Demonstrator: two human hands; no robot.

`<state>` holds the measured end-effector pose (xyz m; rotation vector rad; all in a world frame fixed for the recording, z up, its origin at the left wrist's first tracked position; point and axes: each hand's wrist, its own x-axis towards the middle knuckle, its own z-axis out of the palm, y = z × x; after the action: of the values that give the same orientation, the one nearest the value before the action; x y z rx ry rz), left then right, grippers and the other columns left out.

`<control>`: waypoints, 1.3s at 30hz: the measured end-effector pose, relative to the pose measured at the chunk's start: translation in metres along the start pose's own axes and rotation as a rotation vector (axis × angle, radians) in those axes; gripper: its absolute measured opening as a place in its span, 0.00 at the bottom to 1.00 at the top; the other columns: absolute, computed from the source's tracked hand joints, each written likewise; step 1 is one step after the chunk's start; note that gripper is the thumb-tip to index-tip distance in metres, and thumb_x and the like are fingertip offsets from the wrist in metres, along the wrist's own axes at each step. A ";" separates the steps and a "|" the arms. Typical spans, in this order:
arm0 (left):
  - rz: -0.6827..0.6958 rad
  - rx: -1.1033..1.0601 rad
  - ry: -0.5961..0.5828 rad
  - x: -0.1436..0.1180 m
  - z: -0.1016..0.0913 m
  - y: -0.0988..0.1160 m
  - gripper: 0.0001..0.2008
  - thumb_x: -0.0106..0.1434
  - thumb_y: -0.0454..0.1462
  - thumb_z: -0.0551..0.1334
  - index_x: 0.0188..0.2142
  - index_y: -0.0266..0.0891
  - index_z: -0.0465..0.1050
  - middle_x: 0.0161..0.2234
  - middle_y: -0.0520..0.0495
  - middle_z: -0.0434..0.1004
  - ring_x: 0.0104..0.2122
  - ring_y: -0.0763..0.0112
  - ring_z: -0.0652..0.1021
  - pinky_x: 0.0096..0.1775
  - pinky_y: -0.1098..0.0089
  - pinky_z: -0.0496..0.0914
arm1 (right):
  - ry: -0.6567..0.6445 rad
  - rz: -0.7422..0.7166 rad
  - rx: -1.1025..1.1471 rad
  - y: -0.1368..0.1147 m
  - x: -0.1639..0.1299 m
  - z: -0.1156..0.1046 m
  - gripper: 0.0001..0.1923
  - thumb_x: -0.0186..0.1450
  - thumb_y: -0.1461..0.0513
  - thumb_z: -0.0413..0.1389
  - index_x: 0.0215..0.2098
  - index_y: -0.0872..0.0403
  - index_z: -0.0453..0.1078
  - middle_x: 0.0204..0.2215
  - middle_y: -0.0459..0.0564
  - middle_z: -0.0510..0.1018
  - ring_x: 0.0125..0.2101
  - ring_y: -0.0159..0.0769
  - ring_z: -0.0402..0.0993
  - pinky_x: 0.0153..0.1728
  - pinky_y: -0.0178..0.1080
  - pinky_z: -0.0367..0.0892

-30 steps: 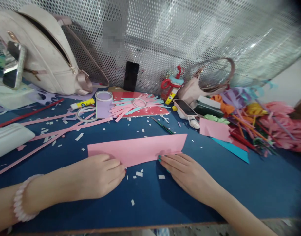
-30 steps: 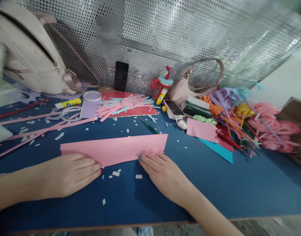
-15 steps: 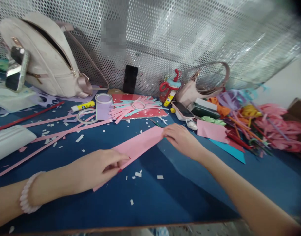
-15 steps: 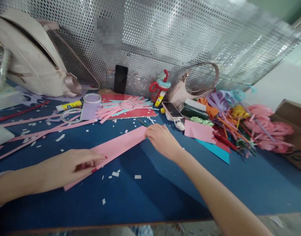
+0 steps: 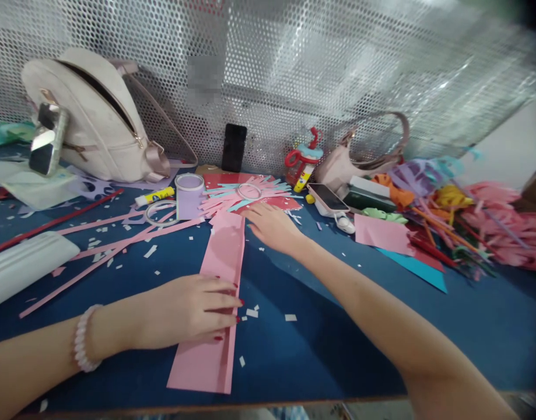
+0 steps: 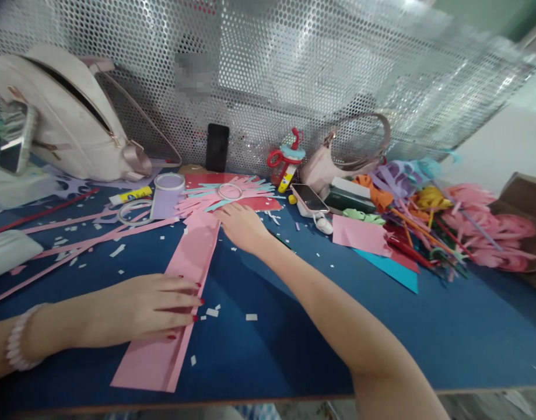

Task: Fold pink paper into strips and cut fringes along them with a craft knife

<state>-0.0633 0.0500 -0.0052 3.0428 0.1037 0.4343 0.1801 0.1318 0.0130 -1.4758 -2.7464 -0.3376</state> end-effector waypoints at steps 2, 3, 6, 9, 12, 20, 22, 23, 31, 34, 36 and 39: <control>0.040 0.057 0.018 0.000 0.000 0.001 0.13 0.71 0.33 0.51 0.46 0.37 0.73 0.49 0.47 0.76 0.49 0.65 0.73 0.55 0.64 0.64 | -0.041 0.127 -0.080 0.011 -0.015 -0.002 0.19 0.68 0.65 0.46 0.57 0.55 0.62 0.51 0.57 0.71 0.52 0.42 0.64 0.49 0.42 0.58; 0.067 0.096 0.027 0.001 0.000 0.001 0.13 0.71 0.31 0.51 0.46 0.36 0.74 0.47 0.46 0.76 0.47 0.65 0.74 0.54 0.63 0.65 | -0.060 0.187 -0.103 0.019 -0.024 -0.001 0.19 0.68 0.64 0.46 0.56 0.57 0.63 0.50 0.59 0.72 0.50 0.44 0.66 0.48 0.43 0.60; 0.126 0.210 0.051 0.004 -0.002 0.005 0.13 0.68 0.27 0.52 0.44 0.34 0.74 0.43 0.44 0.78 0.41 0.65 0.76 0.51 0.62 0.68 | -0.115 0.358 -0.162 0.043 -0.052 0.004 0.21 0.68 0.61 0.48 0.57 0.62 0.61 0.47 0.65 0.73 0.47 0.51 0.69 0.42 0.45 0.64; 0.148 0.287 0.069 0.007 -0.001 0.011 0.13 0.67 0.27 0.52 0.41 0.34 0.75 0.38 0.43 0.79 0.37 0.66 0.77 0.47 0.63 0.71 | -0.185 0.421 -0.166 0.059 -0.075 0.013 0.21 0.69 0.60 0.46 0.57 0.61 0.61 0.42 0.64 0.76 0.43 0.49 0.73 0.39 0.44 0.66; 0.152 0.354 0.083 0.012 0.001 0.016 0.12 0.66 0.26 0.52 0.39 0.32 0.75 0.37 0.42 0.80 0.35 0.65 0.78 0.42 0.64 0.72 | -0.223 0.376 -0.120 0.065 -0.088 0.018 0.19 0.69 0.63 0.44 0.55 0.59 0.64 0.40 0.60 0.78 0.39 0.44 0.75 0.38 0.42 0.67; -0.079 0.403 0.139 0.031 0.015 0.009 0.16 0.69 0.27 0.48 0.42 0.32 0.75 0.40 0.43 0.80 0.39 0.63 0.78 0.38 0.64 0.72 | -0.069 0.243 0.104 0.040 -0.145 -0.001 0.19 0.69 0.62 0.42 0.55 0.53 0.66 0.46 0.54 0.77 0.43 0.39 0.75 0.43 0.40 0.69; -0.140 0.354 0.139 0.029 0.018 0.004 0.16 0.70 0.30 0.48 0.44 0.32 0.75 0.44 0.43 0.79 0.43 0.61 0.77 0.42 0.62 0.71 | 0.085 0.216 0.286 0.024 -0.168 -0.011 0.17 0.68 0.62 0.44 0.51 0.52 0.69 0.43 0.53 0.78 0.41 0.38 0.76 0.41 0.39 0.70; -0.177 0.327 0.138 0.028 0.019 0.001 0.17 0.70 0.31 0.48 0.46 0.33 0.75 0.46 0.43 0.78 0.44 0.61 0.77 0.45 0.60 0.71 | 0.144 0.208 0.365 0.014 -0.178 -0.016 0.15 0.67 0.63 0.45 0.47 0.52 0.70 0.40 0.52 0.79 0.39 0.37 0.76 0.39 0.37 0.71; -0.306 0.176 0.001 0.021 0.011 -0.002 0.20 0.73 0.38 0.45 0.56 0.35 0.67 0.58 0.44 0.67 0.57 0.62 0.67 0.58 0.58 0.58 | 0.366 -0.029 0.219 -0.069 -0.228 -0.038 0.17 0.69 0.68 0.41 0.43 0.54 0.70 0.31 0.50 0.78 0.29 0.31 0.76 0.29 0.31 0.69; -0.226 0.097 -0.105 0.020 0.007 0.007 0.22 0.72 0.43 0.47 0.62 0.36 0.59 0.63 0.46 0.58 0.62 0.63 0.60 0.62 0.61 0.50 | 0.322 -0.024 0.153 -0.086 -0.233 -0.038 0.21 0.70 0.68 0.37 0.46 0.53 0.71 0.30 0.49 0.78 0.28 0.31 0.76 0.27 0.32 0.69; -0.184 0.057 -0.155 0.019 0.007 0.014 0.26 0.71 0.47 0.49 0.64 0.36 0.55 0.64 0.45 0.56 0.63 0.63 0.58 0.62 0.62 0.47 | 0.252 0.013 0.100 -0.093 -0.233 -0.036 0.22 0.70 0.68 0.37 0.46 0.53 0.72 0.31 0.49 0.78 0.28 0.32 0.76 0.26 0.34 0.69; -0.168 0.021 -0.183 0.017 0.008 0.024 0.29 0.70 0.50 0.51 0.64 0.36 0.54 0.64 0.43 0.55 0.63 0.63 0.57 0.62 0.62 0.47 | 0.232 0.037 0.023 -0.096 -0.233 -0.031 0.22 0.67 0.70 0.38 0.46 0.53 0.71 0.31 0.49 0.78 0.27 0.34 0.75 0.24 0.35 0.69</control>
<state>-0.0432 0.0271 -0.0065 3.0431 0.3523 0.1425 0.2276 -0.1177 0.0010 -1.3830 -2.5307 -0.4439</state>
